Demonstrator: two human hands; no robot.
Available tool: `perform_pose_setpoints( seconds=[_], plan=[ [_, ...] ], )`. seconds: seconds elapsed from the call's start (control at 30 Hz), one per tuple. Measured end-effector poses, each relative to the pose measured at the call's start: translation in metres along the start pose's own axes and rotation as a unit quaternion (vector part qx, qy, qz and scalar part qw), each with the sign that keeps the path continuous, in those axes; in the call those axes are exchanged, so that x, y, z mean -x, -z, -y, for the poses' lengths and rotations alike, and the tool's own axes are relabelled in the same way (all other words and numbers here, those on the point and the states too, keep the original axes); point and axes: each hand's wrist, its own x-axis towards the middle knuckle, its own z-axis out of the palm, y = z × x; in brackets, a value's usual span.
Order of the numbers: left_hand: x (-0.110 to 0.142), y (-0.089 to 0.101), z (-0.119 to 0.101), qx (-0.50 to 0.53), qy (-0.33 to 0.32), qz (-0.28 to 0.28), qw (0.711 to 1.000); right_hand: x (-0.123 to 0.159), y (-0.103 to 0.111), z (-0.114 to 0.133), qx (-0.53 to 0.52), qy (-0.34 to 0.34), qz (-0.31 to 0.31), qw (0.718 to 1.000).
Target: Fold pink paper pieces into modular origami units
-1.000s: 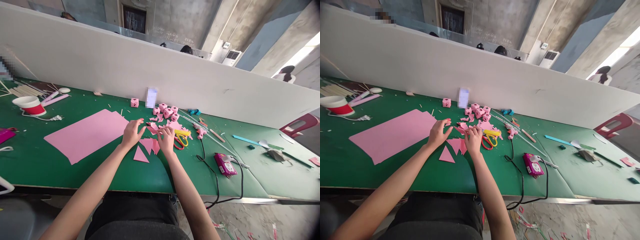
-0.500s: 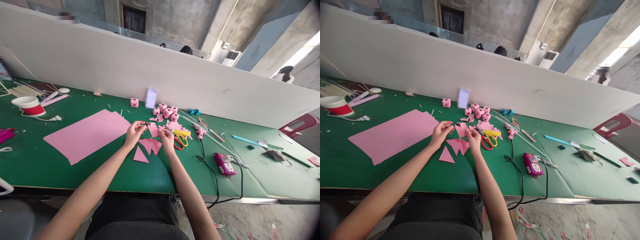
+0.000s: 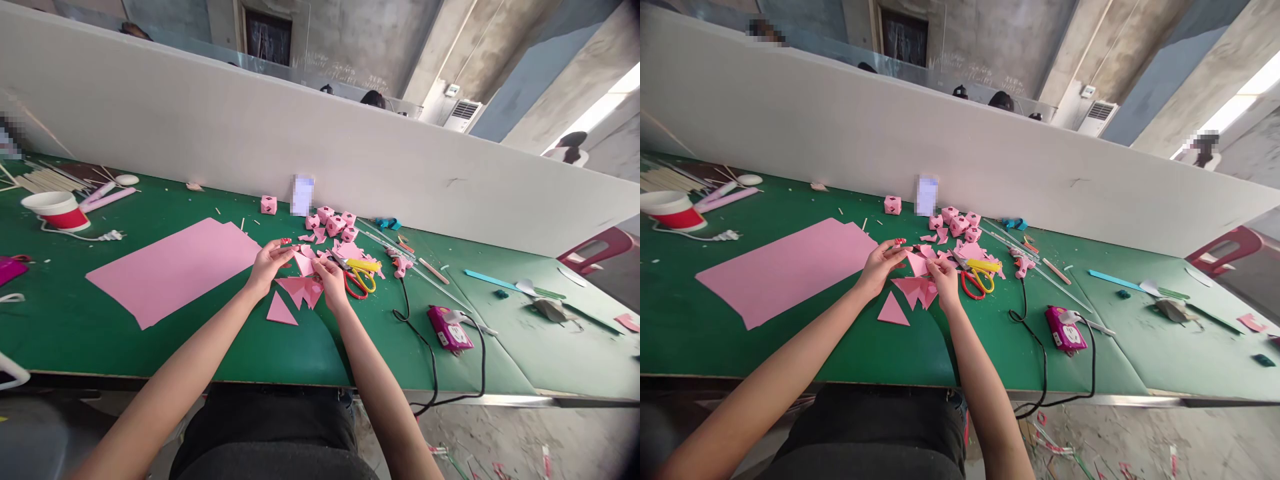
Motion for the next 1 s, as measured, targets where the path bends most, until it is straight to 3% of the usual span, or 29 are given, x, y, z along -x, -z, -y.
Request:
perform_pose_setpoints(
  seconds=[0.1,0.33,0.43,0.57,0.77,0.9,1.0],
  plan=[
    [-0.003,0.001,0.001,0.021,0.017,-0.019,0.999,0.002,-0.002,0.001,0.008,-0.002,0.005,1.0],
    [-0.009,0.006,0.004,0.055,0.044,-0.072,0.995,0.001,-0.005,-0.002,0.07,0.086,0.049,0.993],
    [-0.01,0.008,0.005,0.057,0.054,-0.084,0.993,0.001,-0.005,-0.005,0.066,0.075,0.074,0.992],
    [-0.011,0.009,0.006,0.067,0.062,-0.098,0.991,0.002,-0.004,-0.002,0.06,0.066,0.057,0.994],
    [-0.012,0.008,0.007,0.077,0.041,-0.125,0.988,0.002,-0.004,-0.001,0.056,0.054,0.076,0.994],
    [-0.012,0.009,0.006,0.081,0.039,-0.134,0.987,-0.003,0.003,-0.003,0.153,0.114,0.052,0.98],
    [-0.014,0.011,0.005,0.097,0.051,-0.141,0.984,-0.005,0.013,-0.003,0.3,0.168,0.032,0.938]
  ],
)
